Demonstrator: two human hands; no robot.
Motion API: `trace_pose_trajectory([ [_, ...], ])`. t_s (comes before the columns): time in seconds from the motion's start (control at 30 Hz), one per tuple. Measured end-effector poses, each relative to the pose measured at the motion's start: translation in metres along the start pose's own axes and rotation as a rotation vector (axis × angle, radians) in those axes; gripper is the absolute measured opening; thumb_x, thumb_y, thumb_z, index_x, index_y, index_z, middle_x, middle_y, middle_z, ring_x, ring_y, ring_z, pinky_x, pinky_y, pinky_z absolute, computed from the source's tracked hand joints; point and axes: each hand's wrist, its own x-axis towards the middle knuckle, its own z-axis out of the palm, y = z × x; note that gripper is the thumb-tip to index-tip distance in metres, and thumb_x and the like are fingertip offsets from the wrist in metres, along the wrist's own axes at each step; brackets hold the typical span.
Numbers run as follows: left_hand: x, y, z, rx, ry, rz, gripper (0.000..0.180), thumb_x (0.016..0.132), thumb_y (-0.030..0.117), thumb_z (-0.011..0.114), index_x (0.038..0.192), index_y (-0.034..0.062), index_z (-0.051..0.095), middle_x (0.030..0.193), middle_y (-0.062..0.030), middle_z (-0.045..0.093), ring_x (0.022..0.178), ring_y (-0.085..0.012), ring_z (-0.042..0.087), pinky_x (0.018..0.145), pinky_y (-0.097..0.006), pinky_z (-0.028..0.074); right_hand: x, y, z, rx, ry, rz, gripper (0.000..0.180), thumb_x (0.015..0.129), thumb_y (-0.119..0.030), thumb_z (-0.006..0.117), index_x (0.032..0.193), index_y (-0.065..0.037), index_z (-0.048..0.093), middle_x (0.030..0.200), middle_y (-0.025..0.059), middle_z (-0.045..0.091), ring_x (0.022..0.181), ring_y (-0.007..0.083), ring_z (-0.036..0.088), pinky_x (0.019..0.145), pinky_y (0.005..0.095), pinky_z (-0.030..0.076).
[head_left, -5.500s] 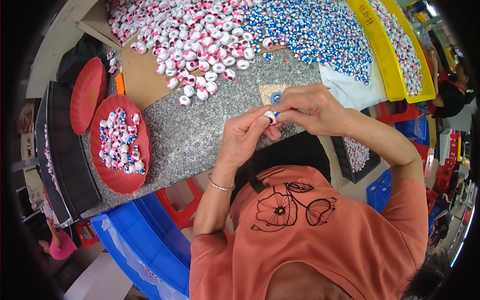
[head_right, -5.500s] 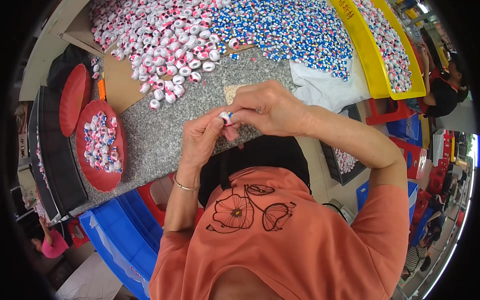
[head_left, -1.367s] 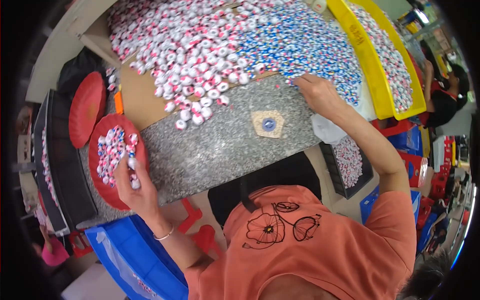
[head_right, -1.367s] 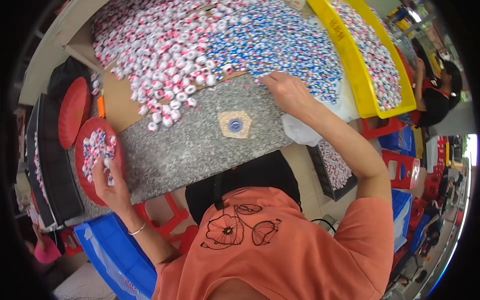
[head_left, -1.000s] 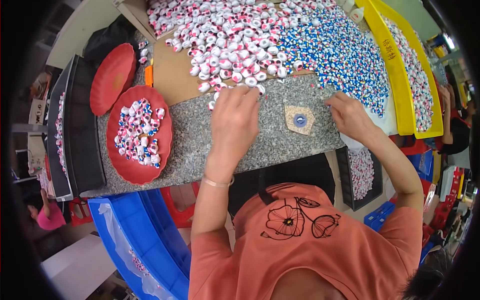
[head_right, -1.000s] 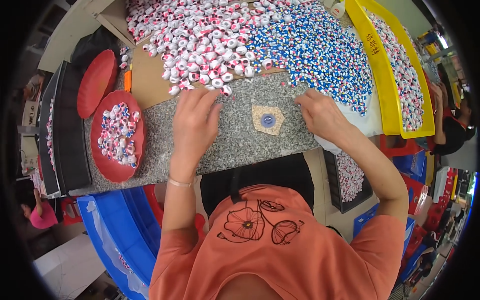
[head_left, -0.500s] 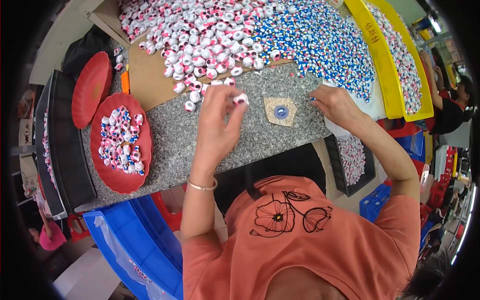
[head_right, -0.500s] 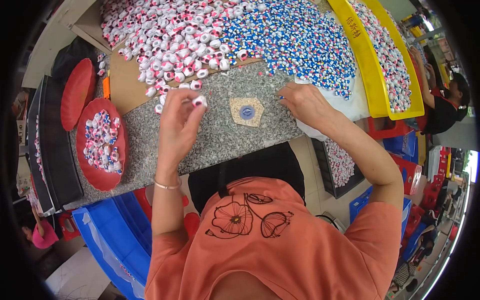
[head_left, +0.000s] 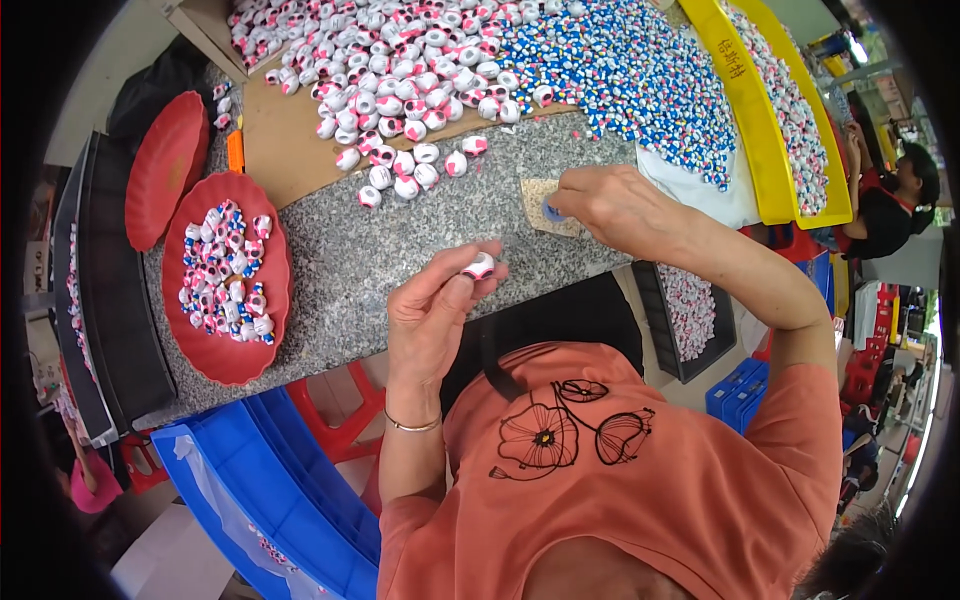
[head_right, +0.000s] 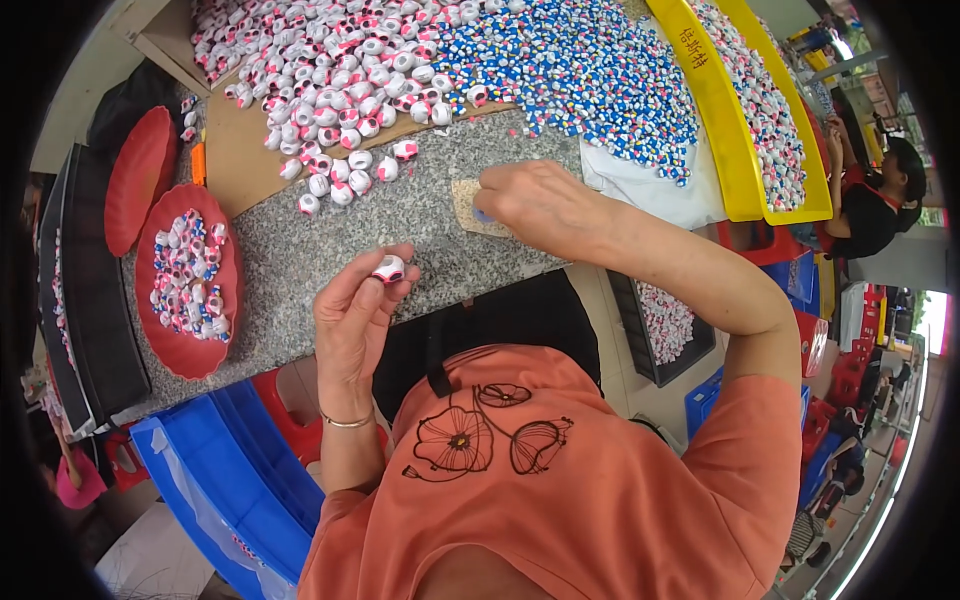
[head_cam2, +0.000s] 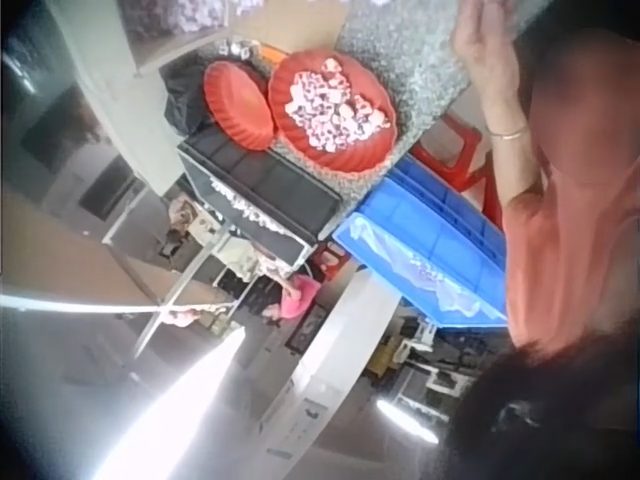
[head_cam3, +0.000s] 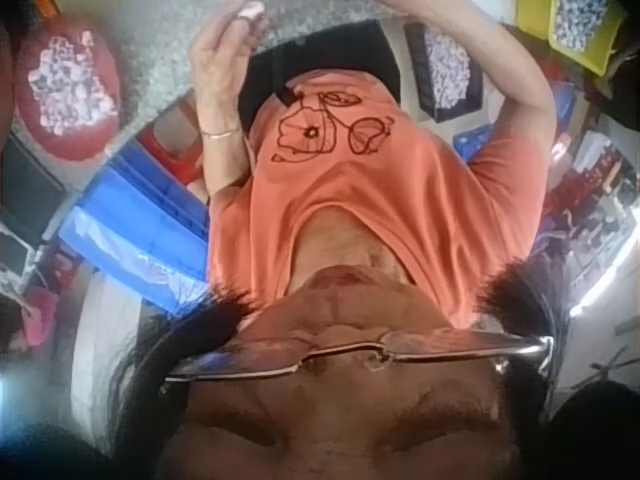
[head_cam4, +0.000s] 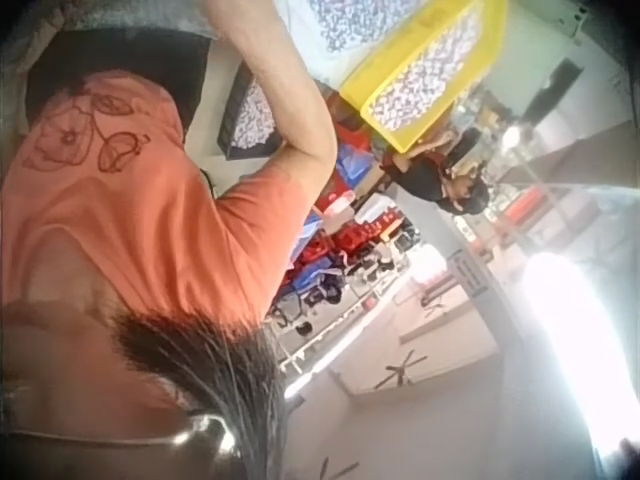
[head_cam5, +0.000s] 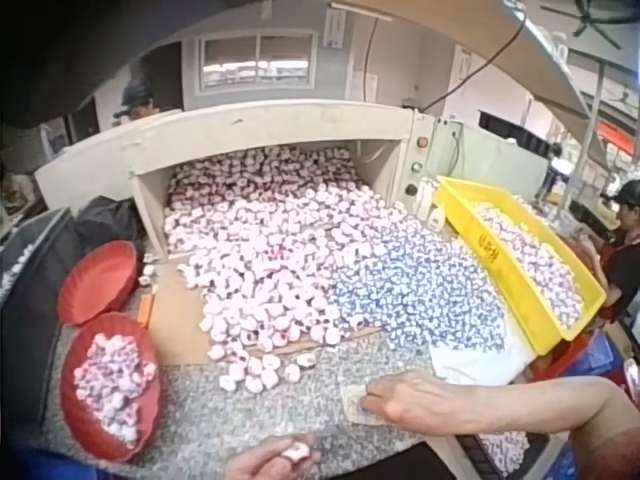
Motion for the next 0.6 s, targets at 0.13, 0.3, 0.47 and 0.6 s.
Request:
trace_pose_trajectory([
  [0.13,0.001,0.005,0.006,0.044,0.102,-0.092,0.034,0.092,0.003,0.058,0.126,0.0014,0.057,0.125,-0.0193,0.058,0.103,-0.0255,0.064,0.084,-0.031,0.056,0.003,0.002,0.002,0.000,-0.043,0.011,0.009,0.069,0.003,0.057,0.076,0.001,0.053,0.078,0.0157,0.055,0.076,0.0364,0.061,0.064,0.0452,0.048],
  [0.3,0.014,-0.008,0.008,0.218,-0.014,-0.055,0.034,0.086,-0.008,0.061,0.120,-0.0031,0.058,0.118,-0.0114,0.058,0.105,-0.0196,0.062,0.089,-0.027,0.053,-0.003,0.002,0.005,0.067,0.033,0.027,0.010,0.068,0.003,0.059,0.075,0.000,0.053,0.078,0.0156,0.055,0.075,0.0368,0.060,0.064,0.0453,0.048],
  [0.47,0.026,-0.033,0.017,0.330,0.092,-0.008,0.035,0.081,-0.009,0.067,0.115,-0.0020,0.061,0.116,-0.0090,0.058,0.102,-0.0164,0.063,0.086,-0.026,0.052,-0.010,-0.001,0.003,0.148,0.193,0.113,0.015,0.082,0.000,0.063,0.097,0.002,0.065,0.081,0.0115,0.062,0.071,0.0260,0.064,0.062,0.0352,0.051],
  [0.6,0.035,-0.046,0.026,0.826,0.115,0.278,0.036,0.076,-0.005,0.072,0.111,0.0004,0.063,0.106,-0.0110,0.063,0.089,-0.0179,0.066,0.075,-0.028,0.055,-0.021,-0.013,0.002,0.799,0.184,0.497,0.016,0.088,-0.005,0.064,0.102,0.002,0.067,0.084,0.0060,0.067,0.074,0.0130,0.065,0.064,0.0279,0.052],
])
